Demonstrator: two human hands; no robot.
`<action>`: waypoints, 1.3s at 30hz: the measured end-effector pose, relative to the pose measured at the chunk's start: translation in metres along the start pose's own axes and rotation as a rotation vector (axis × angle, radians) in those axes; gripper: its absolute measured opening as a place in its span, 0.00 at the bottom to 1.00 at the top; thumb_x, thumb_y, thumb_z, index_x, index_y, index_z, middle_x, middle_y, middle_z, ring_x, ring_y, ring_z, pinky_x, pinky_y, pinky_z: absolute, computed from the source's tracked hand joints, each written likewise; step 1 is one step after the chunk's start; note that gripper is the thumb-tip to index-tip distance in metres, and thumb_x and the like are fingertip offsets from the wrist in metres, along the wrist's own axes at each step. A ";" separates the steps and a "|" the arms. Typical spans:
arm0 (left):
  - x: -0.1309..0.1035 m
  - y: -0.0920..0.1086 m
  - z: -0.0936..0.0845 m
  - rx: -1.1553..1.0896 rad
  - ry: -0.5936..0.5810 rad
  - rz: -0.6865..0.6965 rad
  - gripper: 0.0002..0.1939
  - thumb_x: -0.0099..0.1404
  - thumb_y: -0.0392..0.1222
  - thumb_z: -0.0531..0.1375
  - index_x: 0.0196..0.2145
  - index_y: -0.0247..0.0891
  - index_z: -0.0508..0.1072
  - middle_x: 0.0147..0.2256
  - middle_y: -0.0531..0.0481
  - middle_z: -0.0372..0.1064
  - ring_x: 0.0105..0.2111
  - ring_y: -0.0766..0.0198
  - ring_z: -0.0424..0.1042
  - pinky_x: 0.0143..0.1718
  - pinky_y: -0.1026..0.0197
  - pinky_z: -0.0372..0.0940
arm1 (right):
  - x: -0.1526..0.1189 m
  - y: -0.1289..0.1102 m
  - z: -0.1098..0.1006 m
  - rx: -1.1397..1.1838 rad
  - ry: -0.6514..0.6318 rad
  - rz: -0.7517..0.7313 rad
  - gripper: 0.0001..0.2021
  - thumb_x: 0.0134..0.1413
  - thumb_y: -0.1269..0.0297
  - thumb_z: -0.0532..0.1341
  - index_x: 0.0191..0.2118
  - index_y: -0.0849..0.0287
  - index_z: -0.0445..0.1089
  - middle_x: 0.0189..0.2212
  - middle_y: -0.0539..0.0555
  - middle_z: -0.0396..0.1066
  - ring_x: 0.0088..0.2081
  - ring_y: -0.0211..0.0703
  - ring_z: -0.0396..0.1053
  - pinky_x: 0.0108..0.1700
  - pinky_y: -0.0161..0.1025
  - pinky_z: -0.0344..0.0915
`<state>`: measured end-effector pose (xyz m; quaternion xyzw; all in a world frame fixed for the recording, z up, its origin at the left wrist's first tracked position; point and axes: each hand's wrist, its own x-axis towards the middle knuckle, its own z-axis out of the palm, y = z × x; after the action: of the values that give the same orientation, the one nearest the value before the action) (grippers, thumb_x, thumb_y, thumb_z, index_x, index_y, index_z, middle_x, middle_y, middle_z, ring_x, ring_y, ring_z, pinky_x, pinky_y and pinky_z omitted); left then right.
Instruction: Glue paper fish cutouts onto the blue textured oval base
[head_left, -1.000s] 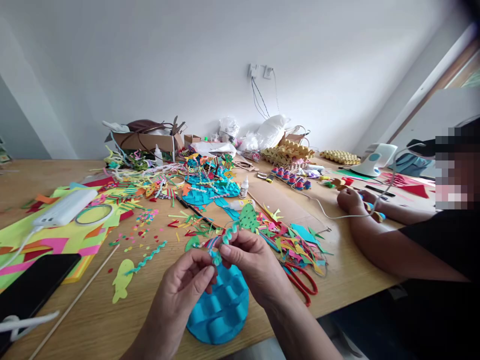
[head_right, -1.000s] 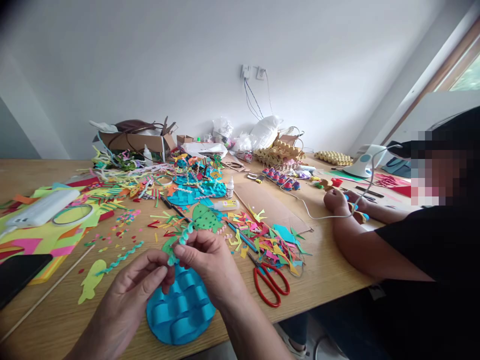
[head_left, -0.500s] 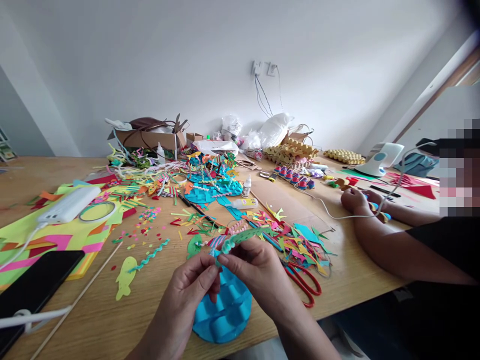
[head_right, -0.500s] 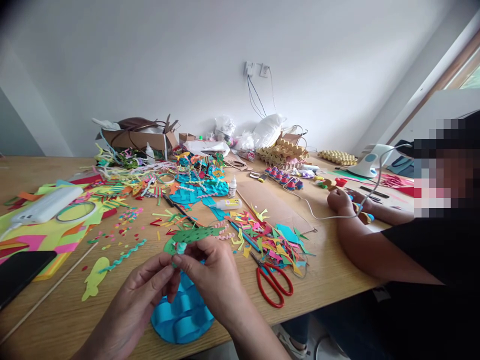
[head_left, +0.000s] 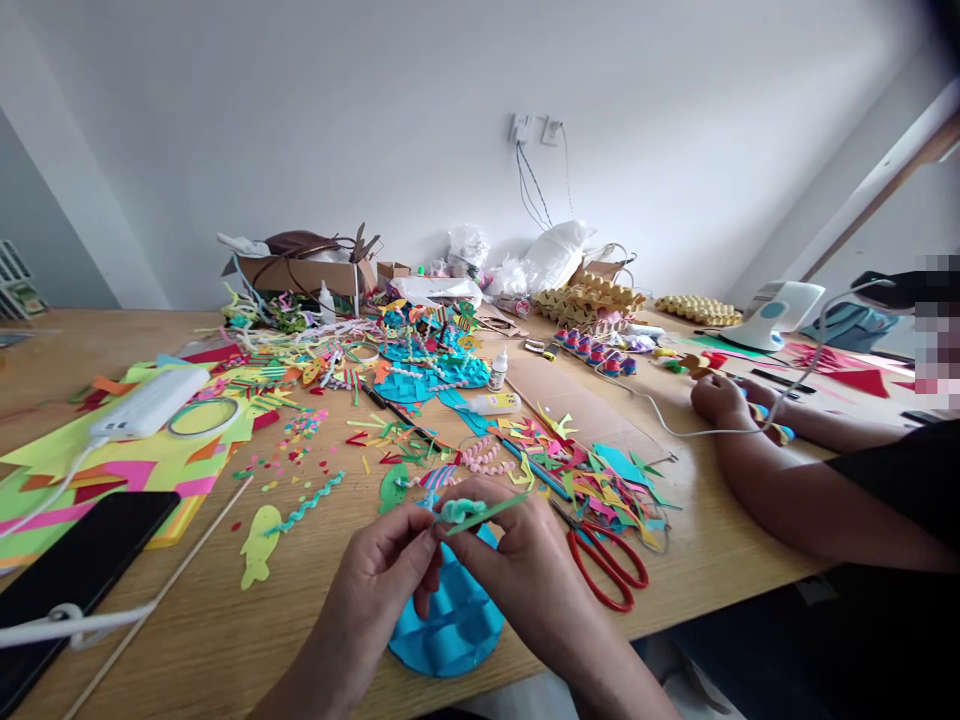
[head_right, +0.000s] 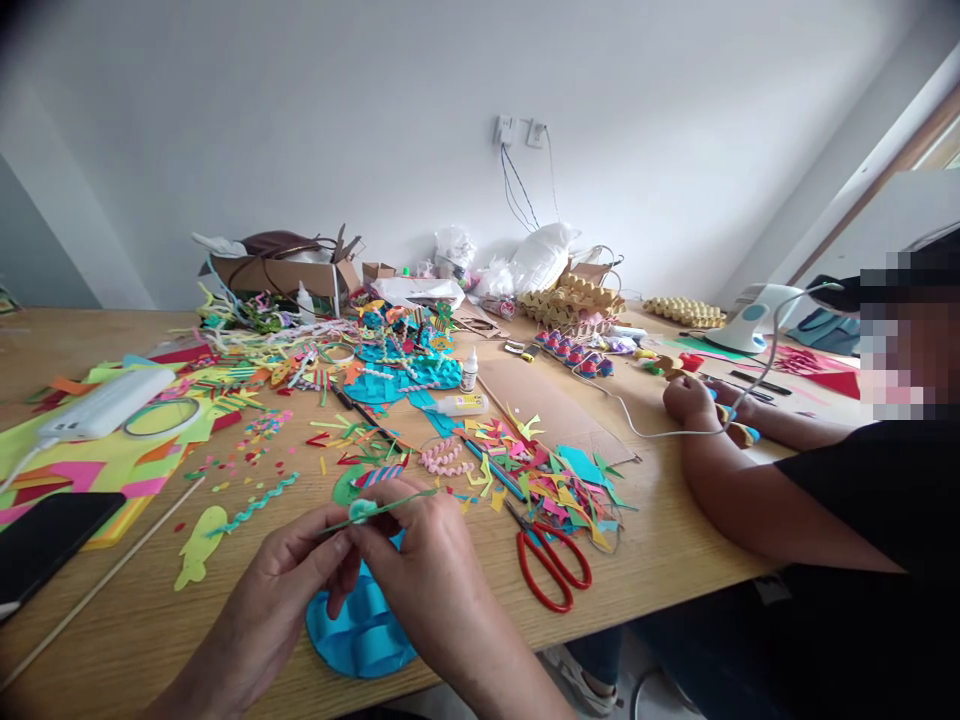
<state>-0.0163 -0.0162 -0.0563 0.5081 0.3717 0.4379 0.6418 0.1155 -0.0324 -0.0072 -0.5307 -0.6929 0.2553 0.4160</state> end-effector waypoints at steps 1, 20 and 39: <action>0.000 0.000 0.001 0.008 0.005 -0.015 0.10 0.55 0.45 0.59 0.26 0.35 0.70 0.16 0.56 0.60 0.15 0.71 0.57 0.15 0.69 0.53 | 0.000 0.000 0.001 -0.021 0.014 -0.005 0.07 0.44 0.78 0.58 0.25 0.59 0.69 0.22 0.47 0.69 0.26 0.34 0.68 0.29 0.29 0.59; -0.008 -0.010 0.009 -0.320 0.069 -0.145 0.13 0.53 0.48 0.62 0.24 0.36 0.66 0.17 0.58 0.58 0.16 0.74 0.54 0.14 0.72 0.48 | 0.001 0.007 0.006 -0.031 0.020 0.040 0.06 0.43 0.75 0.58 0.26 0.59 0.70 0.22 0.48 0.71 0.26 0.36 0.68 0.28 0.30 0.60; -0.006 -0.012 0.003 -0.001 0.127 -0.144 0.12 0.47 0.44 0.61 0.17 0.37 0.62 0.12 0.60 0.52 0.13 0.74 0.49 0.14 0.70 0.44 | -0.001 0.003 0.009 -0.241 -0.106 0.117 0.04 0.44 0.74 0.60 0.23 0.61 0.71 0.21 0.51 0.71 0.24 0.36 0.65 0.25 0.30 0.54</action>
<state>-0.0129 -0.0242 -0.0673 0.4509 0.4471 0.4220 0.6471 0.1097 -0.0313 -0.0146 -0.6022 -0.7074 0.2214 0.2966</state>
